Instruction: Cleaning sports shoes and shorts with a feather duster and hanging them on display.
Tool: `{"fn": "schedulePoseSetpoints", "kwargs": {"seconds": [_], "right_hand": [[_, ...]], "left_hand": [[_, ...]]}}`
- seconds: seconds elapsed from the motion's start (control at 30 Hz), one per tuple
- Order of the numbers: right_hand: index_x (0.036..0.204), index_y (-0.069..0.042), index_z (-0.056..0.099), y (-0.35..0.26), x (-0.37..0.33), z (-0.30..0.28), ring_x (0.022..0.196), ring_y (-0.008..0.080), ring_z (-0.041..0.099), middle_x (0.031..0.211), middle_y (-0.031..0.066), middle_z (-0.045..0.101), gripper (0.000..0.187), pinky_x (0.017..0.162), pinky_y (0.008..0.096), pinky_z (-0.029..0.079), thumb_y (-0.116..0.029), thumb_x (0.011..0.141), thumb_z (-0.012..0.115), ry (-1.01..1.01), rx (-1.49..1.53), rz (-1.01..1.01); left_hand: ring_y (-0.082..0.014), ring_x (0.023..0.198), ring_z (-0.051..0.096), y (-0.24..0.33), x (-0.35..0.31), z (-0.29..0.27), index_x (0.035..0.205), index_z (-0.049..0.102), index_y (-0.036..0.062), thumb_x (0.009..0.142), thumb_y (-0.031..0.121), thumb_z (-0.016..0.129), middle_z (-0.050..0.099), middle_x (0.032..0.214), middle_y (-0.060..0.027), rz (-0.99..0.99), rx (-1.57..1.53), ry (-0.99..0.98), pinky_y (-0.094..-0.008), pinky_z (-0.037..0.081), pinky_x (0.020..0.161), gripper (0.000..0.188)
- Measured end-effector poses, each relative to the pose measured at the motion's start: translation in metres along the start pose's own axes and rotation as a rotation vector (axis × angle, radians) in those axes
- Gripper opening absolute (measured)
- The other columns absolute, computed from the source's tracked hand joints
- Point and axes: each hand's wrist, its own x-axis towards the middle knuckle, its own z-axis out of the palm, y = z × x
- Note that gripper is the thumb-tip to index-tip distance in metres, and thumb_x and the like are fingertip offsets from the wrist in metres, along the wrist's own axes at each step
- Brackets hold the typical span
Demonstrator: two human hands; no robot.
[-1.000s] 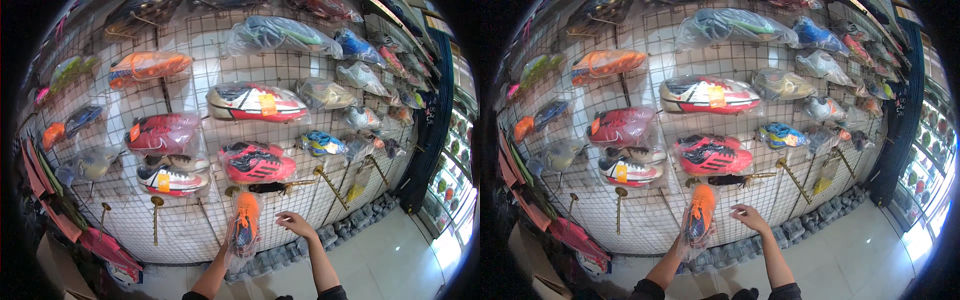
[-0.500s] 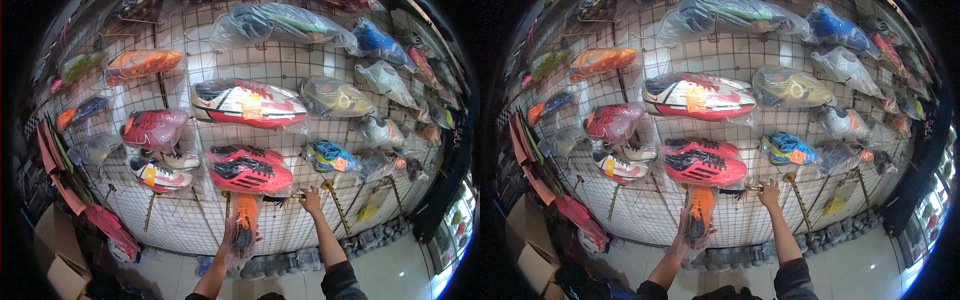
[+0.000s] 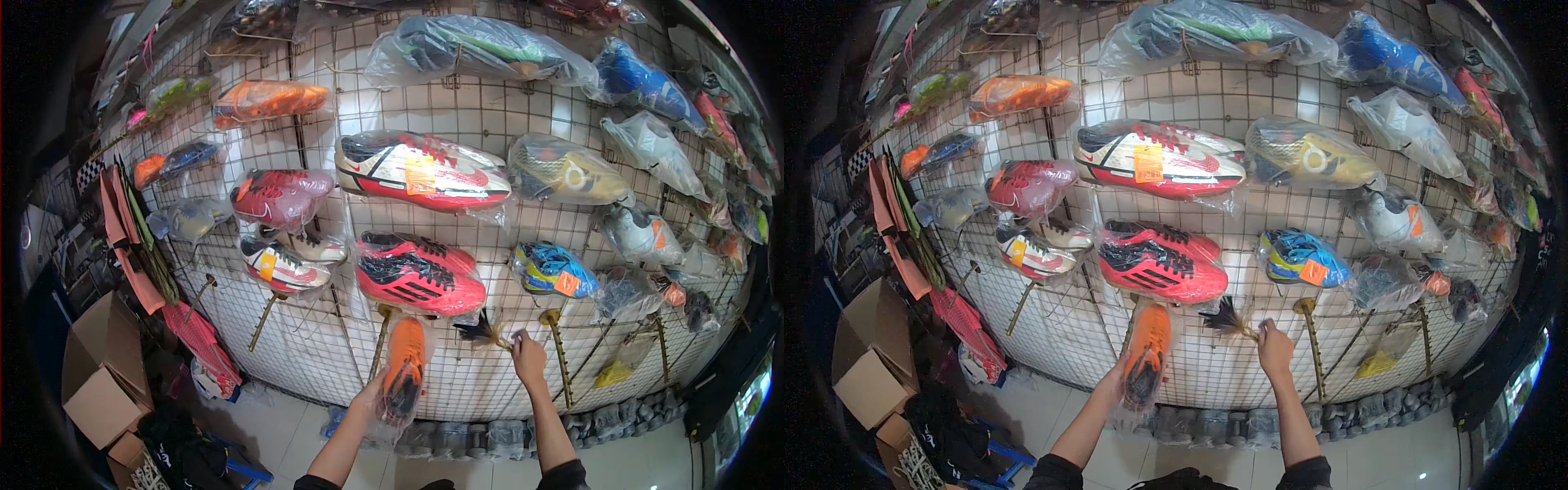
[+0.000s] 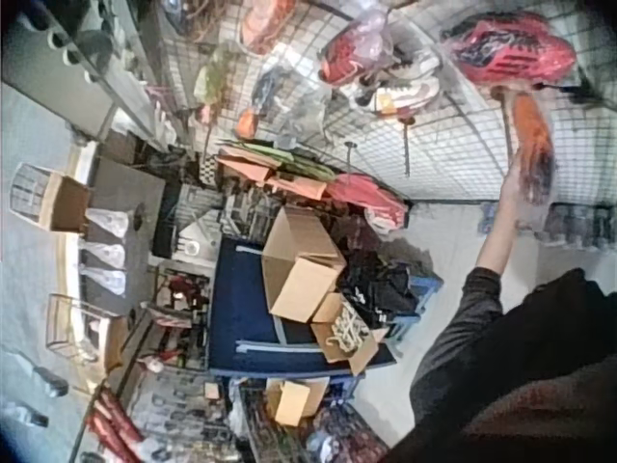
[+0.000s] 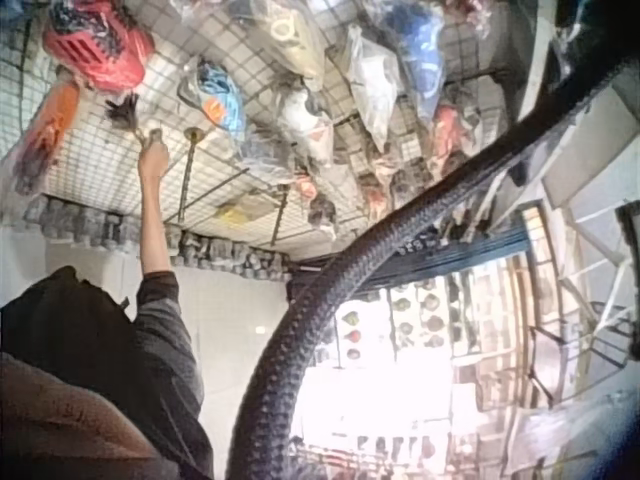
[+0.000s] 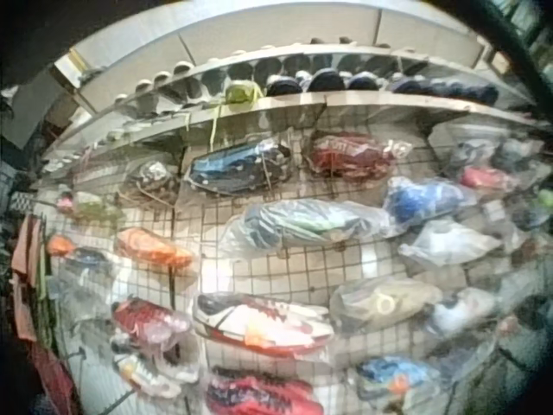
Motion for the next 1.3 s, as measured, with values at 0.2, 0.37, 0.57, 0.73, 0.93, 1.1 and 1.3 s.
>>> {"fn": "schedulePoseSetpoints", "kwargs": {"seconds": [0.2,0.37,0.57,0.73,0.93,1.1,1.3], "right_hand": [[0.103,-0.005,0.057,-0.024,-0.088,-0.053,0.074,0.0201,0.057,0.084,0.0106,0.060,0.022,0.065,0.0311,0.044,-0.019,0.086,0.057,-0.561,0.743,0.069],[0.111,-0.007,0.061,-0.031,-0.104,-0.075,0.073,0.0164,0.056,0.090,0.0052,0.062,0.030,0.065,0.0286,0.045,-0.010,0.081,0.062,-0.667,0.778,-0.318],[0.106,-0.005,0.064,-0.052,-0.123,-0.085,0.058,0.0184,0.055,0.074,0.0159,0.061,0.029,0.058,0.0305,0.044,-0.007,0.078,0.062,-0.218,0.503,-0.200],[0.108,-0.003,0.063,-0.075,-0.145,-0.104,0.053,0.0170,0.050,0.071,0.0164,0.059,0.031,0.055,0.0295,0.042,-0.009,0.077,0.063,-0.301,0.554,-0.223],[0.108,-0.002,0.063,-0.089,-0.173,-0.109,0.059,0.0051,0.042,0.068,0.0015,0.060,0.030,0.053,0.0237,0.038,-0.006,0.078,0.063,-0.399,0.849,-0.141],[0.107,-0.002,0.064,-0.103,-0.186,-0.066,0.064,0.0054,0.048,0.071,0.0027,0.061,0.031,0.057,0.0212,0.041,-0.007,0.076,0.064,-0.086,0.807,-0.003],[0.107,-0.001,0.063,-0.151,-0.181,-0.046,0.061,0.0055,0.044,0.065,0.0036,0.057,0.032,0.055,0.0240,0.039,-0.005,0.076,0.064,0.008,0.786,0.004]], "left_hand": [[-0.0266,0.098,0.059,0.011,-0.028,0.004,0.118,0.053,0.0070,0.083,0.035,0.060,0.061,0.108,-0.0140,-0.293,-0.006,0.085,-0.0380,0.048,0.086,0.046],[-0.0219,0.110,0.054,0.012,-0.028,-0.013,0.132,0.038,0.0039,0.080,0.020,0.066,0.055,0.122,-0.0101,-0.253,0.276,-0.020,-0.0307,0.041,0.095,0.061],[-0.0172,0.111,0.049,0.022,-0.030,0.002,0.128,0.043,0.0023,0.068,0.029,0.078,0.054,0.118,-0.0078,-0.192,0.698,-0.204,-0.0274,0.037,0.096,0.075],[-0.0206,0.124,0.035,0.033,-0.035,0.002,0.137,0.028,0.0016,0.068,0.026,0.076,0.040,0.133,-0.0095,-0.088,0.790,-0.392,-0.0287,0.027,0.103,0.087],[-0.0261,0.104,0.054,0.007,-0.085,-0.036,0.134,0.033,0.0037,0.078,0.034,0.066,0.047,0.124,-0.0148,-0.234,0.024,-0.164,-0.0357,0.047,0.086,0.072],[-0.0311,0.089,0.055,0.001,-0.118,0.006,0.132,0.034,0.0058,0.086,0.040,0.051,0.047,0.115,-0.0202,-0.004,-0.410,-0.721,-0.0326,0.055,0.066,0.060],[-0.0306,0.090,0.055,0.040,-0.102,0.043,0.132,0.035,0.0051,0.086,0.041,0.050,0.048,0.114,-0.0199,0.043,-0.428,-0.686,-0.0329,0.055,0.066,0.060]]}}
